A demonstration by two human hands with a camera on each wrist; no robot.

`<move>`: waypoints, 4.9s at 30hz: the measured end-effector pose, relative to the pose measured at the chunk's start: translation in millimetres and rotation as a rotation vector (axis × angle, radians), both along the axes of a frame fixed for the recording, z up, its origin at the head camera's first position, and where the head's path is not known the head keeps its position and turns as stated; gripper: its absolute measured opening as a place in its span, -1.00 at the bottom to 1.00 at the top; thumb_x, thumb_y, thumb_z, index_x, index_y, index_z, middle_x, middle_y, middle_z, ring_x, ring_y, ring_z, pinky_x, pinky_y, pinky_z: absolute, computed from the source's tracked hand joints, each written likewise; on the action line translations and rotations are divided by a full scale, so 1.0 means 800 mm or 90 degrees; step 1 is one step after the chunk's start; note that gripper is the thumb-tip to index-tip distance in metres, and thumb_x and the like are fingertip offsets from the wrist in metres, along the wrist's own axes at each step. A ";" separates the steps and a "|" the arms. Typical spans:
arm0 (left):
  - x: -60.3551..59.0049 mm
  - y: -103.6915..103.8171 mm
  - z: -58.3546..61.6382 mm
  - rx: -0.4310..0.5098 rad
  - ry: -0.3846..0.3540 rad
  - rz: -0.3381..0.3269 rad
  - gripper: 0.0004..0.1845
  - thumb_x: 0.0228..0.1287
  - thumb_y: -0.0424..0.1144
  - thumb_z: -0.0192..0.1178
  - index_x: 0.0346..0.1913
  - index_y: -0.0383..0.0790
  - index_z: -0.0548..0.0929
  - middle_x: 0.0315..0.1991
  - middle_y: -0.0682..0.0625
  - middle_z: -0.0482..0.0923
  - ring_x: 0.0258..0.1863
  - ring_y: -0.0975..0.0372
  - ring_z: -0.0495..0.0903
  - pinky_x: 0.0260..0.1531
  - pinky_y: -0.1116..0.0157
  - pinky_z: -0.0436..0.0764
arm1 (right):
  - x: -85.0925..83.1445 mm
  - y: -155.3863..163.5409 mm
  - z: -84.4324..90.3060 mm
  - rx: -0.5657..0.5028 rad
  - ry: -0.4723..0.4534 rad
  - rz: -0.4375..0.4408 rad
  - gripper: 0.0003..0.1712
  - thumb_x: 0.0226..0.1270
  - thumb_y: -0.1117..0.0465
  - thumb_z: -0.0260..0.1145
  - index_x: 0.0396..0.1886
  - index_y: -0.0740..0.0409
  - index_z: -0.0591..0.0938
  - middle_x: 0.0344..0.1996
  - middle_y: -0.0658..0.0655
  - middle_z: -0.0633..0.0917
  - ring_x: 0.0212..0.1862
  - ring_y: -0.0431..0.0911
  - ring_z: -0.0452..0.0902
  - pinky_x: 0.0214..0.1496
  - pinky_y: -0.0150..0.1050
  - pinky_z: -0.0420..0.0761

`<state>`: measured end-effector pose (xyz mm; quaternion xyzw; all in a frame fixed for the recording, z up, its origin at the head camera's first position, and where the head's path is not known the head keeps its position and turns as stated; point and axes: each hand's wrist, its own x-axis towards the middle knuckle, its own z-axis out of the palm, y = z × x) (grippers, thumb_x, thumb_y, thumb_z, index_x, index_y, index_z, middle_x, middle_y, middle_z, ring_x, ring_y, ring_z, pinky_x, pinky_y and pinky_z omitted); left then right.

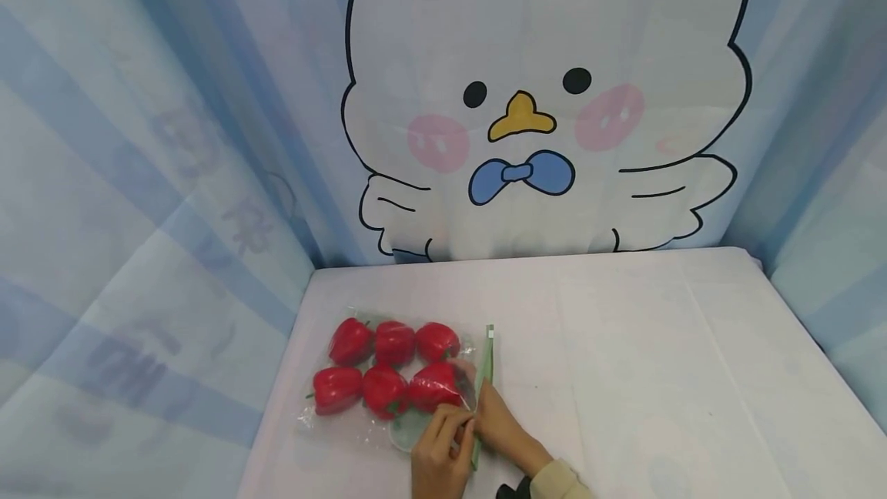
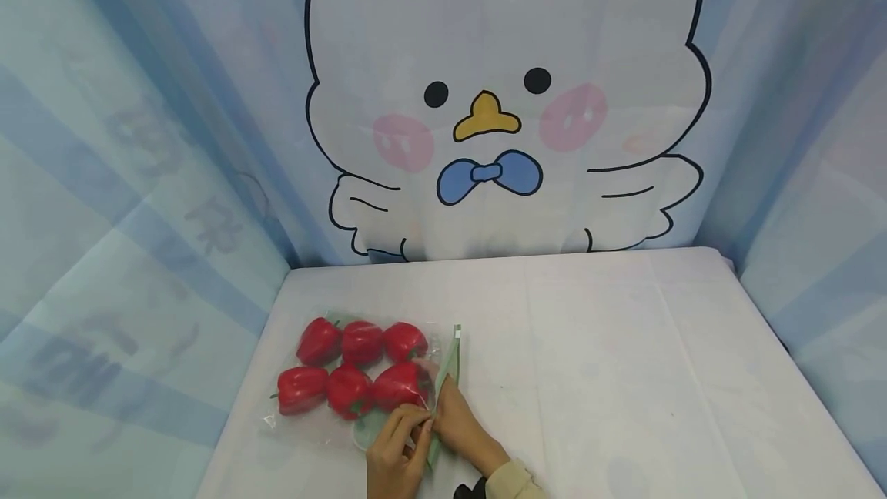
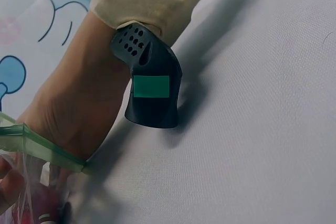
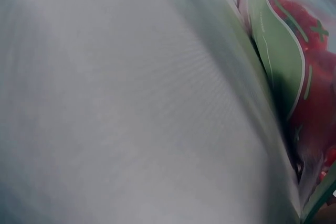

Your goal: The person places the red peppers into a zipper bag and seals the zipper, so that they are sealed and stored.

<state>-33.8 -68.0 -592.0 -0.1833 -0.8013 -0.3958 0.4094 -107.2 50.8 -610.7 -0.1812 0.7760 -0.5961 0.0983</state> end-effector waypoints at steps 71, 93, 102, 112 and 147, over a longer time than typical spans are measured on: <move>0.008 0.003 -0.009 -0.140 -0.102 0.072 -0.94 0.29 -0.31 0.36 -0.22 -0.08 0.75 -0.35 0.19 0.59 -0.53 0.48 0.44 -0.49 0.66 0.40 | -0.016 0.054 0.007 -0.010 -0.014 -0.251 -0.66 0.48 0.40 0.28 0.20 0.22 0.62 0.09 0.25 0.75 0.10 0.10 0.73 0.05 -0.41 0.68; 0.012 0.003 0.001 -0.230 -0.202 0.088 -0.72 -0.04 -0.37 0.58 -0.27 -0.06 0.72 -0.40 0.18 0.56 -0.51 0.41 0.56 -0.56 0.56 0.46 | -0.064 0.049 0.017 0.020 -0.084 -0.238 -0.62 0.60 0.24 0.19 0.29 0.33 0.52 0.02 0.34 0.75 -0.11 -0.12 0.68 -0.13 -0.42 0.61; 0.011 0.003 0.015 -0.223 -0.295 0.084 -0.82 0.11 -0.27 0.53 -0.26 -0.03 0.73 -0.40 0.19 0.58 -0.52 0.48 0.48 -0.56 0.59 0.41 | -0.072 0.044 0.022 0.011 -0.104 -0.236 -0.59 0.57 0.26 0.20 0.28 0.38 0.51 -0.05 0.37 0.77 -0.22 -0.11 0.66 -0.23 -0.40 0.59; -0.009 -0.004 0.044 -0.169 -0.291 0.049 -0.88 0.22 -0.33 0.44 -0.22 -0.07 0.75 -0.38 0.18 0.62 -0.50 0.55 0.40 -0.53 0.66 0.42 | -0.079 0.042 0.020 0.016 -0.102 -0.242 -0.59 0.51 0.26 0.27 0.24 0.39 0.53 -0.16 0.35 0.78 -0.35 -0.19 0.58 -0.35 -0.40 0.54; -0.189 -0.044 0.116 -0.172 -0.581 -0.210 -0.71 0.49 -0.22 0.21 0.18 -0.15 0.70 0.11 -0.07 0.73 0.01 0.09 0.70 0.03 0.14 0.73 | -0.081 0.037 0.014 0.005 -0.093 -0.256 -0.64 0.47 0.32 0.31 0.16 0.39 0.55 -0.21 0.35 0.78 -0.41 -0.20 0.58 -0.40 -0.42 0.55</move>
